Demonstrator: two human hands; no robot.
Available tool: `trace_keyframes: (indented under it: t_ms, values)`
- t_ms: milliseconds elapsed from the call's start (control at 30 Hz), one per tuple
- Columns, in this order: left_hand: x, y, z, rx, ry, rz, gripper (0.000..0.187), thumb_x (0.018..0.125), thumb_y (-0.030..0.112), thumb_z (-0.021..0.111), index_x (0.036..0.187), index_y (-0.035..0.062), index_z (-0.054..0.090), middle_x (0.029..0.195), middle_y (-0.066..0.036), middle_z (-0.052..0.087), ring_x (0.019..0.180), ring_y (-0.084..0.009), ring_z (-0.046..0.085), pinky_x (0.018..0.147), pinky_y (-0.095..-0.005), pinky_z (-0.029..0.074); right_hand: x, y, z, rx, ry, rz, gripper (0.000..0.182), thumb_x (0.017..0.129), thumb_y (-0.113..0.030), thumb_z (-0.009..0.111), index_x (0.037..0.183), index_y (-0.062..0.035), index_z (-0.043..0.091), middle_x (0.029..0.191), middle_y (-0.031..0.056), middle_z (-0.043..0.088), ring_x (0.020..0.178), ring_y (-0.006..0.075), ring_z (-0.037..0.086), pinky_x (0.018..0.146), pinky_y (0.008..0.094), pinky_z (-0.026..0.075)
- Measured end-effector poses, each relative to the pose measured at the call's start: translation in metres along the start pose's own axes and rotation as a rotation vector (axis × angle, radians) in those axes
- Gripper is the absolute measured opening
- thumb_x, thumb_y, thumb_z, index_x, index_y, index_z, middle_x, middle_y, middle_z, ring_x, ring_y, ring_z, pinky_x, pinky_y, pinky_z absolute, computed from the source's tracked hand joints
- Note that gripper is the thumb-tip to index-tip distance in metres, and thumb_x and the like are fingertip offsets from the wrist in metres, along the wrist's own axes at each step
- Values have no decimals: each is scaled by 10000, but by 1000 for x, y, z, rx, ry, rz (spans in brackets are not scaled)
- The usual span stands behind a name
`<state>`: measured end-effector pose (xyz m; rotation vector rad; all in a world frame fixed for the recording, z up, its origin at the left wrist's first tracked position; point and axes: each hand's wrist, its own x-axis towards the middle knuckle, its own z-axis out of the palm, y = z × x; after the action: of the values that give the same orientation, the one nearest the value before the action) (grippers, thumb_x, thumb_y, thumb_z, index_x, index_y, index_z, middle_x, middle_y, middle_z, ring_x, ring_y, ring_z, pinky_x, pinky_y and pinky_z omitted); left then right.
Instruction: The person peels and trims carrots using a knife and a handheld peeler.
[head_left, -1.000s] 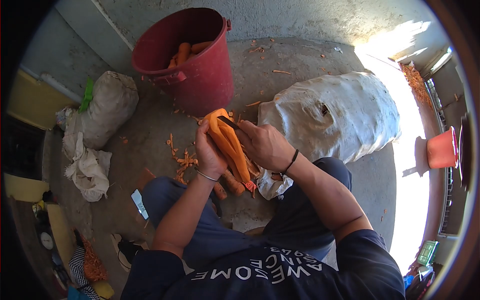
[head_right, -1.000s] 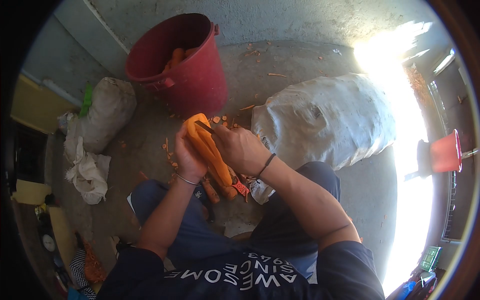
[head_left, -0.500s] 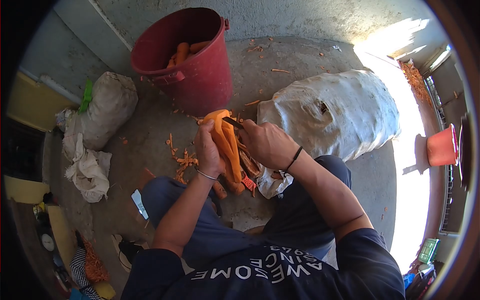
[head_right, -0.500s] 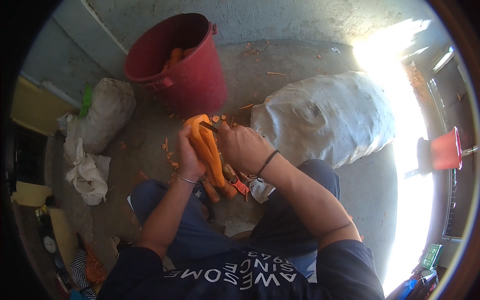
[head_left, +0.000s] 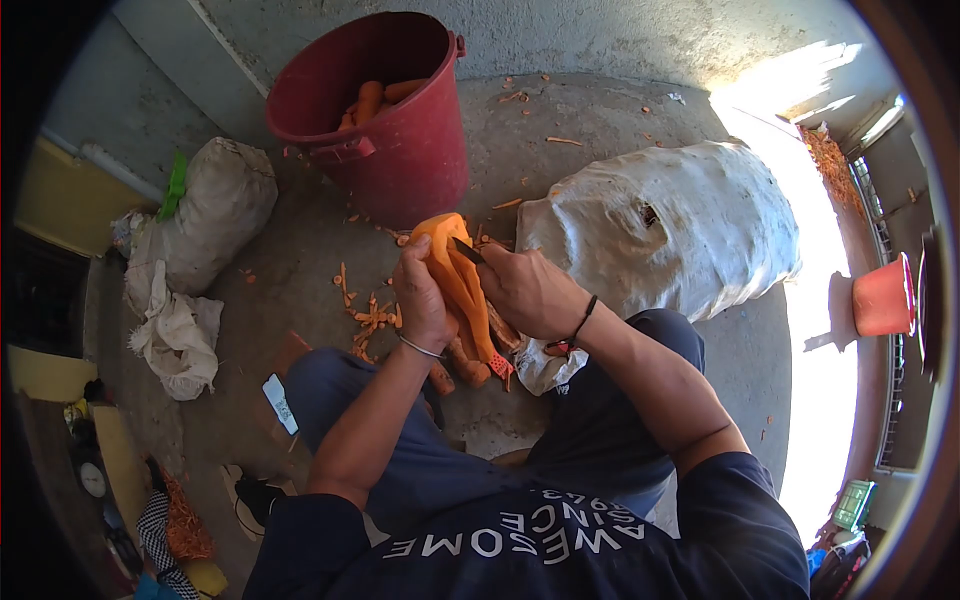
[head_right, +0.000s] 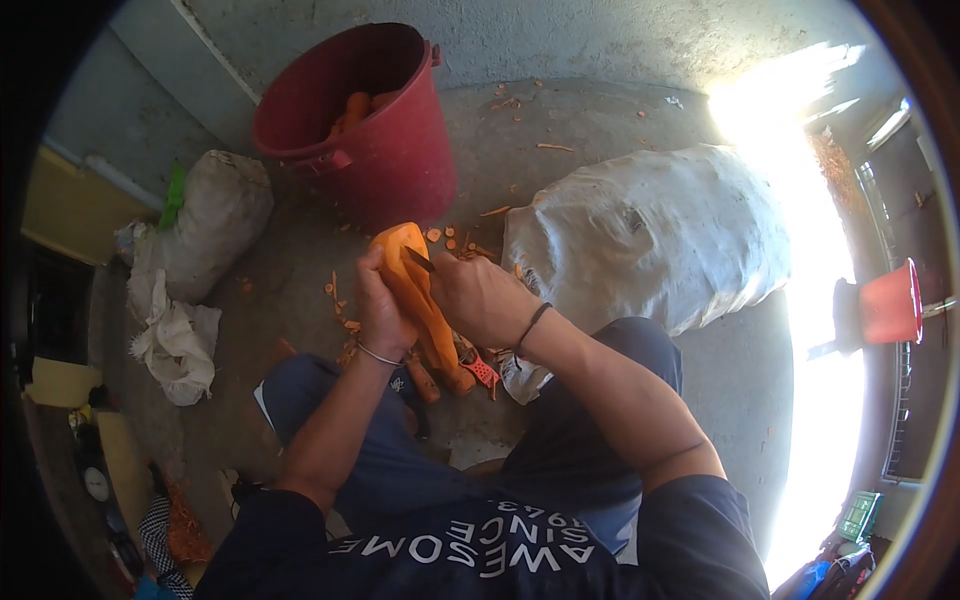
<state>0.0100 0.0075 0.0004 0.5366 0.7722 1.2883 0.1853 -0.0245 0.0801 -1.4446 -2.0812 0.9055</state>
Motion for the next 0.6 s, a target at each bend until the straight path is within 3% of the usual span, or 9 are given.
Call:
trace_keyframes:
  t_ms: [200, 600]
  values:
    - [-4, 10, 7, 7, 15, 44, 443, 1034, 441, 510, 1265, 77, 614, 1166, -68, 667, 1088, -183, 658, 956, -368, 535, 2, -2, 2, 117, 37, -61, 235, 1054, -181, 519, 1002, 42, 574, 746, 295, 638, 755, 485, 663, 684, 533, 508]
    - [-3, 8, 3, -9, 22, 60, 437, 1032, 441, 513, 1248, 76, 615, 1141, -59, 668, 1053, -174, 662, 933, -351, 538, 5, -2, 0, -39, 30, -58, 254, 1064, -212, 519, 1006, 31, 567, 754, 291, 641, 762, 491, 661, 691, 551, 505]
